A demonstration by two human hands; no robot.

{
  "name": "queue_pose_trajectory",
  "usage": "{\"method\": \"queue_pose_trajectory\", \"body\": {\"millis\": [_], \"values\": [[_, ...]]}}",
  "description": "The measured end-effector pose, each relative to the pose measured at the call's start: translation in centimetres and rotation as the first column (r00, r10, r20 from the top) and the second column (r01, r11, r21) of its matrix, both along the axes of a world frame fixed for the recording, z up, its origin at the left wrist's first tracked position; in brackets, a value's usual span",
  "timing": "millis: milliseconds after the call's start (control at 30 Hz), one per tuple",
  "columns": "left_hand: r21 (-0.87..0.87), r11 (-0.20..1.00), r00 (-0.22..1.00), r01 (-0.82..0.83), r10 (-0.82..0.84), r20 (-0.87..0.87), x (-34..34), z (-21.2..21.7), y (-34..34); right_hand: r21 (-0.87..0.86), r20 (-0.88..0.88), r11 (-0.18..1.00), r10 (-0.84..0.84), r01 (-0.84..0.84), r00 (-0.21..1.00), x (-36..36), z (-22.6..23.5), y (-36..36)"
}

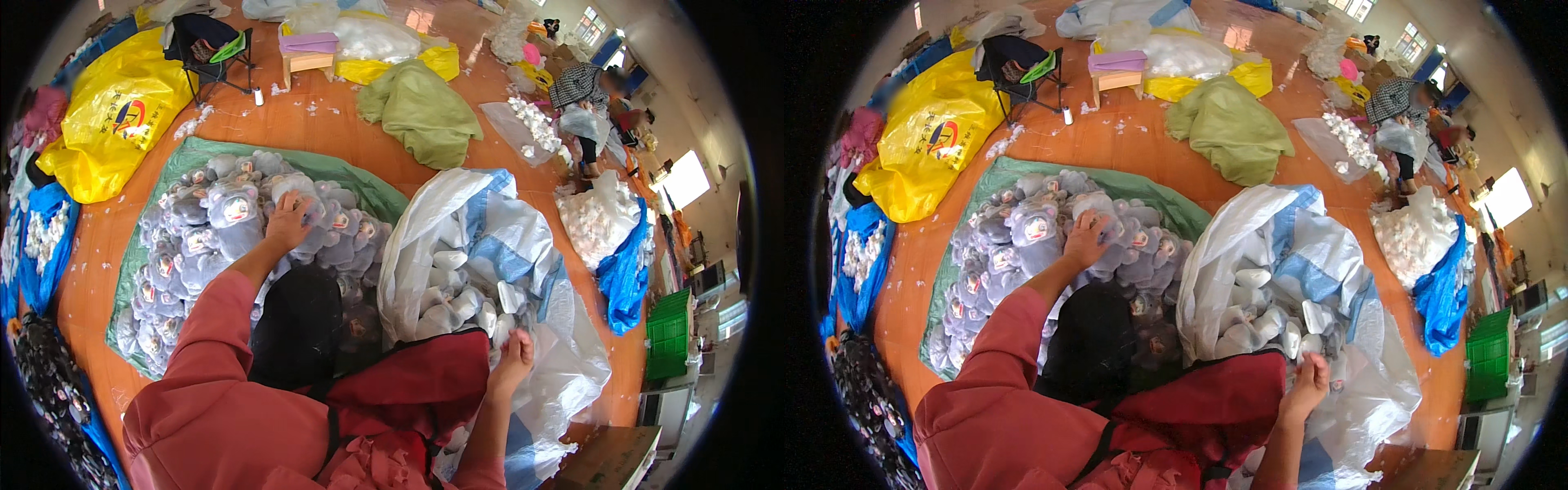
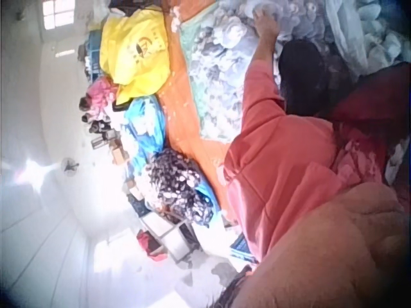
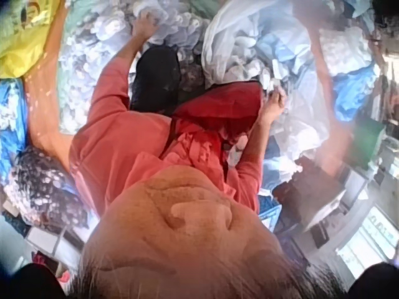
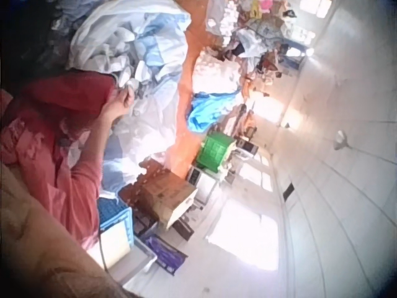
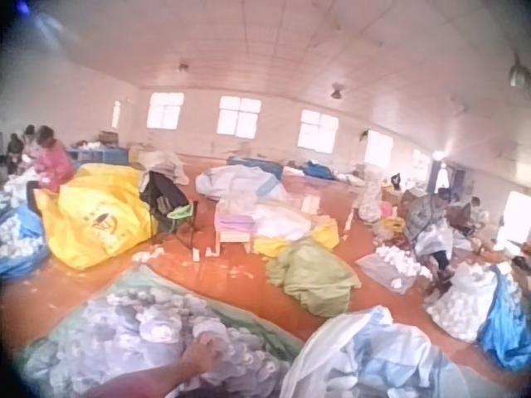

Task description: The person sits on the floor and repeatedly stuffs white filling material into grey plush toy shells. They pick up a shell, insert the filling by hand, and place the finished toy onto a growing pile on a green mat.

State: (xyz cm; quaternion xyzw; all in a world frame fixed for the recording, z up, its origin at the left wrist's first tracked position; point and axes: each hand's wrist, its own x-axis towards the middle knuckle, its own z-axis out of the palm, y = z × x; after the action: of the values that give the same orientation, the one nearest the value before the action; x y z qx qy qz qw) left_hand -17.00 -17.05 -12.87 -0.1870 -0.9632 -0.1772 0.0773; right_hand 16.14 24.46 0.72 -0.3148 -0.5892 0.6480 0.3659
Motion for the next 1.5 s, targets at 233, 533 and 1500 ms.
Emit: {"method": "queue_pose_trajectory", "body": {"millis": [233, 533, 1500], "values": [[0.039, 0.966, 0.941, 0.254, -0.257, 0.22, -1.5, -4.5, 3.0, 0.041, 0.438, 0.996, -0.089, 0.079, 0.894, 13.8, -7.3, 3.4], [0.04, 0.963, 0.964, 0.266, -0.266, 0.014, -2.6, -5.2, 2.8, 0.054, 0.781, 0.997, -0.081, 0.062, 0.62, 25.4, -20.2, 1.9], [0.129, 0.846, 0.851, 0.518, -0.524, 0.023, 11.7, 17.9, 11.0, -0.045, 0.889, 0.906, -0.156, 0.422, 0.43, 6.7, -26.0, 10.5]]}}
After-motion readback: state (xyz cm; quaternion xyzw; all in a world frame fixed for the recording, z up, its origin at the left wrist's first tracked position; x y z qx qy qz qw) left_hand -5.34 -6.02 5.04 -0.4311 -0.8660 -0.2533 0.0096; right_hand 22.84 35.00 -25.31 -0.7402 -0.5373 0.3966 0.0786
